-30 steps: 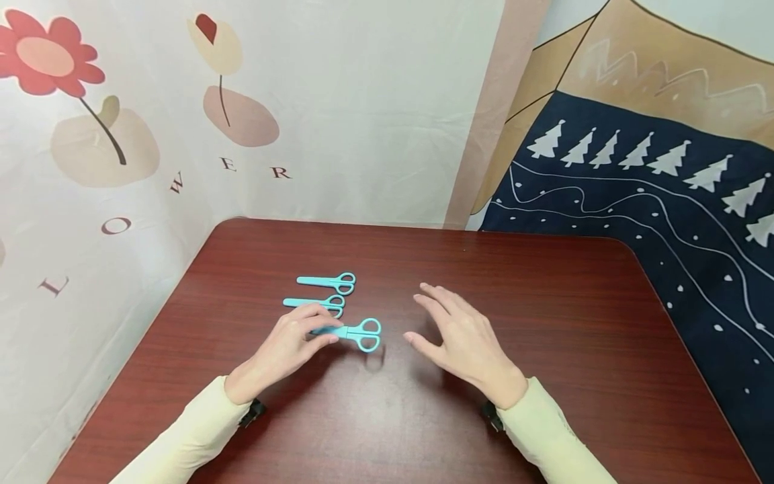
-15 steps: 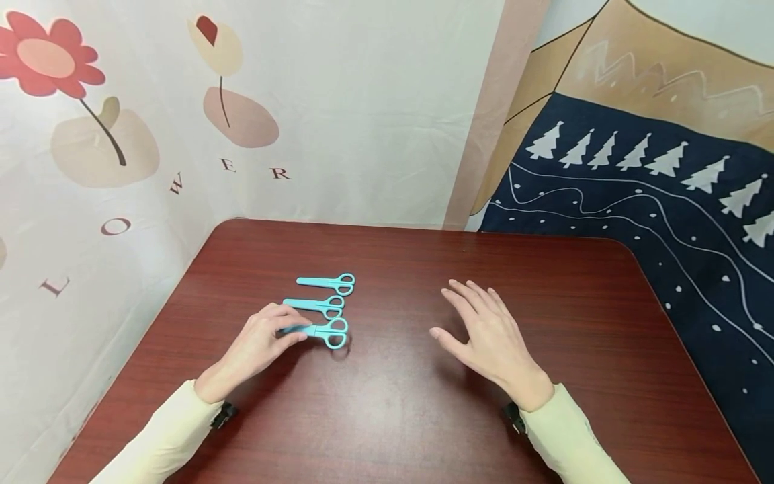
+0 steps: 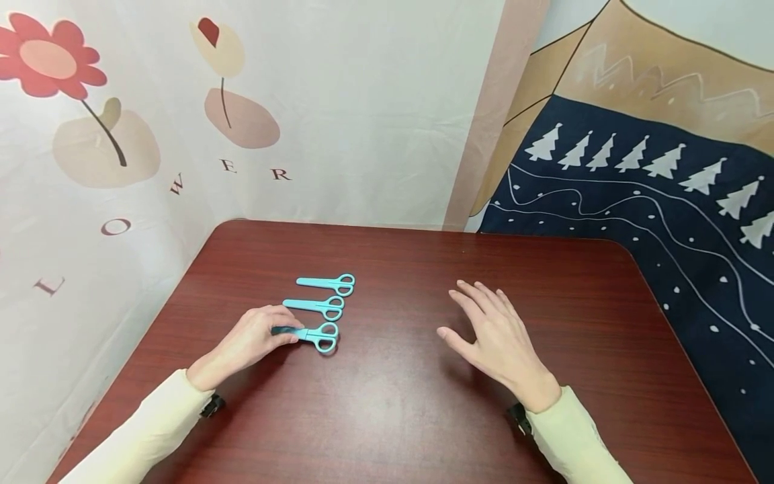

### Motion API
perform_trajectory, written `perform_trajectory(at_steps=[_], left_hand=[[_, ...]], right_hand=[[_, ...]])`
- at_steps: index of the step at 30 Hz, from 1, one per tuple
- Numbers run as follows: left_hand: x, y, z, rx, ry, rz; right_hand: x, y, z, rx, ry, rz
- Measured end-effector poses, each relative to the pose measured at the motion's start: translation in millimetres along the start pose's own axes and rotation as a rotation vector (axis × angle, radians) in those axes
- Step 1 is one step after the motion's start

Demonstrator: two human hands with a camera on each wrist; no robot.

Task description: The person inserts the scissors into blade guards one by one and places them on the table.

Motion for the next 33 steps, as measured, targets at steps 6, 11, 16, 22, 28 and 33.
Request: perform_trajectory(at_steps=[6,11,16,22,28,33], left_hand=[[-3.4,-3.8,0.6,0.004,-0.066,0.021],[-4.6,-5.4,-2.3,-0.001,-0.094,0.018],[-4.9,-6.7,-6.2,0.022,-0.103,0.027],[-6.1,-10.0,-8.3,0.067,-0.103,0.036],[-0.3,-11.6,-3.9,0.101,-0.105,0.087],[5.0,-6.8,6.4,0.106,-0.021,0.1]], right_hand=[[1.3,0.3,-0.1,0.005,-0.008,-0.004],[1.4,1.0,0.4,0.007,-0.011,-0.008],[0.9,1.7,1.6,0.01,-0.012,-0.007],[1.2,2.5,2.1,0.01,-0.014,-0.013],[3.0,4.0,0.6,0.005,-0.027,-0.024],[4.2,9.8,1.7,0.01,-0.028,-0.041]])
Point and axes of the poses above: each hand's wrist, its own x-axis away from the middle knuckle, its own z-axis out of the back of the hand, y = z × x, the point moved 2 cm from there along -x, towards the middle knuckle, and after that the axes turned 5 degrees about x, right-handed, at the moved point
